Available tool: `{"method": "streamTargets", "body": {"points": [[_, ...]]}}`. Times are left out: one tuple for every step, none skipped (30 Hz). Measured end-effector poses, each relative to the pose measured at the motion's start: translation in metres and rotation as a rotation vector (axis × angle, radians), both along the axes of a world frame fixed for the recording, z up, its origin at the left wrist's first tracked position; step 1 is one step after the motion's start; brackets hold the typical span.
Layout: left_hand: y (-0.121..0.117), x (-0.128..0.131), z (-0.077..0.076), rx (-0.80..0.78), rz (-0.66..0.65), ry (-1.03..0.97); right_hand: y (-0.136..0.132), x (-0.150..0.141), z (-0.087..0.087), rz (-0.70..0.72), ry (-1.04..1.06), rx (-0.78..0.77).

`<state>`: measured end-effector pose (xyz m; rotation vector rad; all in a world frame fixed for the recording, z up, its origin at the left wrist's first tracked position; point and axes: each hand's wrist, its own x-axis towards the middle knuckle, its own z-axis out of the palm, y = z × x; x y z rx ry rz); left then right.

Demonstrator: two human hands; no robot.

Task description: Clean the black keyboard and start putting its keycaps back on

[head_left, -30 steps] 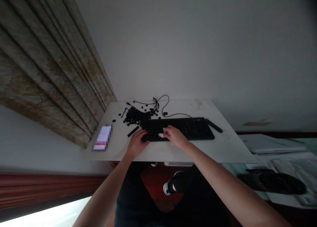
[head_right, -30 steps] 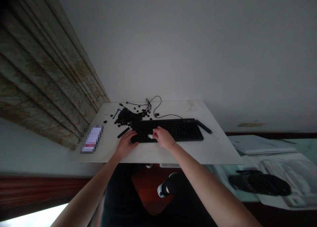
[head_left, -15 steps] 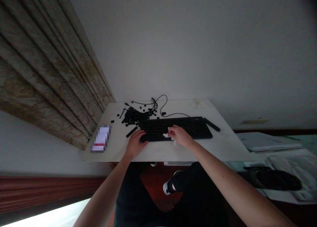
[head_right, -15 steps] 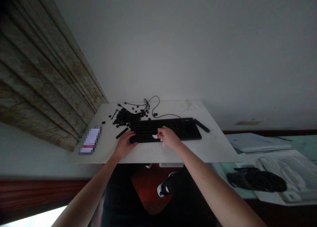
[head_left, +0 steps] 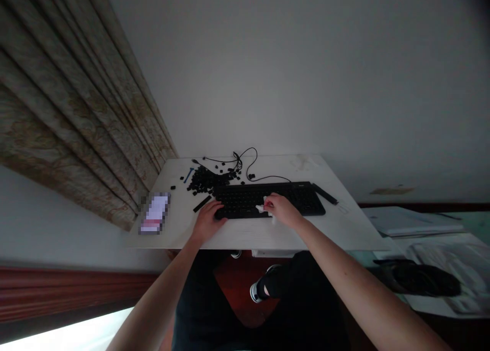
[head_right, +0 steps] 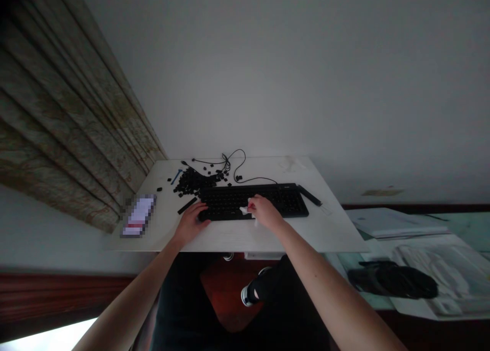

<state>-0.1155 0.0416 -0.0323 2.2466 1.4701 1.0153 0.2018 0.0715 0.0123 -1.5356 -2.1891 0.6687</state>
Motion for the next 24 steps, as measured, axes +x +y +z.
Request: {"method": "streamTargets", "body": {"points": [[-0.001, 0.0, 0.001, 0.001, -0.003, 0.012, 0.0, 0.007, 0.001, -0.013, -0.027, 0.002], [-0.002, 0.001, 0.002, 0.005, -0.004, 0.028, 0.001, 0.014, 0.001, -0.026, -0.051, 0.003], [-0.003, 0.003, 0.003, 0.014, 0.0, 0.047, 0.001, 0.019, 0.001, -0.039, -0.066, 0.006], [-0.004, 0.006, 0.005, 0.026, 0.008, 0.069, 0.001, 0.022, 0.001, -0.055, -0.07, 0.017], [-0.006, 0.012, 0.007, 0.04, 0.015, 0.092, 0.001, 0.022, 0.0, -0.078, -0.061, 0.036], [-0.007, 0.019, 0.01, 0.055, 0.016, 0.115, -0.001, 0.02, -0.002, -0.105, -0.039, 0.065], [-0.009, 0.029, 0.012, 0.07, 0.008, 0.136, -0.003, 0.015, -0.004, -0.13, -0.011, 0.098], [-0.01, 0.039, 0.014, 0.082, -0.008, 0.155, -0.006, 0.008, -0.007, -0.146, 0.012, 0.133], [-0.011, 0.05, 0.016, 0.091, -0.03, 0.171, -0.01, 0.0, -0.01, -0.147, 0.022, 0.167], [-0.012, 0.061, 0.017, 0.098, -0.05, 0.183, -0.015, -0.008, -0.013, -0.13, 0.013, 0.196], [-0.012, 0.071, 0.018, 0.102, -0.062, 0.194, -0.02, -0.015, -0.016, -0.101, -0.016, 0.221], [-0.012, 0.08, 0.018, 0.104, -0.069, 0.205, -0.024, -0.02, -0.019, -0.075, -0.058, 0.243], [-0.013, 0.086, 0.017, 0.105, -0.07, 0.215, -0.029, -0.023, -0.021, -0.062, -0.103, 0.26], [-0.013, 0.09, 0.015, 0.104, -0.067, 0.224, -0.033, -0.024, -0.023, -0.068, -0.147, 0.273], [-0.013, 0.092, 0.013, 0.104, -0.062, 0.23, -0.037, -0.021, -0.024, -0.086, -0.185, 0.277], [-0.013, 0.093, 0.011, 0.102, -0.056, 0.233, -0.04, -0.017, -0.025, -0.108, -0.215, 0.275], [-0.013, 0.093, 0.009, 0.102, -0.053, 0.234, -0.042, -0.011, -0.026, -0.125, -0.234, 0.269], [-0.013, 0.092, 0.007, 0.101, -0.054, 0.233, -0.044, -0.005, -0.026, -0.131, -0.24, 0.263], [-0.013, 0.091, 0.005, 0.101, -0.059, 0.232, -0.045, 0.001, -0.025, -0.127, -0.229, 0.263], [-0.013, 0.091, 0.005, 0.102, -0.066, 0.232, -0.045, 0.005, -0.025, -0.118, -0.202, 0.27], [-0.013, 0.09, 0.004, 0.102, -0.075, 0.234, -0.046, 0.007, -0.025, -0.111, -0.163, 0.287], [-0.013, 0.09, 0.004, 0.102, -0.083, 0.236, -0.046, 0.006, -0.024, -0.108, -0.121, 0.311], [-0.013, 0.09, 0.005, 0.102, -0.089, 0.239, -0.046, 0.004, -0.023, -0.103, -0.086, 0.336], [-0.013, 0.091, 0.005, 0.102, -0.092, 0.239, -0.047, -0.001, -0.023, -0.096, -0.067, 0.357]]}}
